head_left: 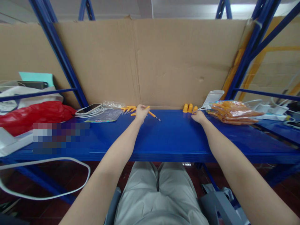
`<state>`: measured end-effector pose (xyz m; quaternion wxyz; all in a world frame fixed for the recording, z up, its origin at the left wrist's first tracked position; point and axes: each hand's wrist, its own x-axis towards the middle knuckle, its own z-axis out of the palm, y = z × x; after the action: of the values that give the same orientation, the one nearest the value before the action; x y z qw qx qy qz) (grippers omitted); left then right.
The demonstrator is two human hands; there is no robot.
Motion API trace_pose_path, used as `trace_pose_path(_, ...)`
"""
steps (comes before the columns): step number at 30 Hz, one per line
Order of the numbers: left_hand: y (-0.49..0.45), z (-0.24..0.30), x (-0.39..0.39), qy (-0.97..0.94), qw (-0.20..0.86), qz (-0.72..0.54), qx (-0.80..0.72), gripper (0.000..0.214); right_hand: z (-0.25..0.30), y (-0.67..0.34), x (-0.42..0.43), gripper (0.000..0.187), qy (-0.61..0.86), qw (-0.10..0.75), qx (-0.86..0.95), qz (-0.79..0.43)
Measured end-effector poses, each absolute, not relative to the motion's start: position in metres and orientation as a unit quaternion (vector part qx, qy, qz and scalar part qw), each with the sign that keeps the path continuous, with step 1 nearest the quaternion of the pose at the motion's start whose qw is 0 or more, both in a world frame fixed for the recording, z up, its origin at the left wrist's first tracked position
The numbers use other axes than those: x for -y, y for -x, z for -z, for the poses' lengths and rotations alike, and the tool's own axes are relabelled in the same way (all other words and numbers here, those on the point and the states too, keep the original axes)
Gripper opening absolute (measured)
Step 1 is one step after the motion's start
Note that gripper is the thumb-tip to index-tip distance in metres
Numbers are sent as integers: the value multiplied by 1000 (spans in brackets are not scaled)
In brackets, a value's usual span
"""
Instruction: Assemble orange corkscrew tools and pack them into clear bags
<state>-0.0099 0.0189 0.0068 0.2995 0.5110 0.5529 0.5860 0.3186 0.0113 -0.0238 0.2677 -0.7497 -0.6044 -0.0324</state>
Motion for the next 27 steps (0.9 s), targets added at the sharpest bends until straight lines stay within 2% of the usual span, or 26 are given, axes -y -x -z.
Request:
trace_pose_path(5, 7, -2, -19, -582, 266, -550, -537, 15, 24, -318, -8, 52, 801, 185, 569, 1)
trace_pose_path(10, 9, 8, -25, -686, 183, -447, -545, 5, 32, -326, -14, 60, 806, 153, 572, -17)
trace_pose_path(15, 10, 13, -26, -754, 135, -343, -544, 13, 38, -336, -25, 61, 808, 155, 568, -29)
trace_pose_path(27, 10, 10, -20, -809, 78, -238, -532, 20, 38, -344, -40, 60, 809, 155, 566, -33)
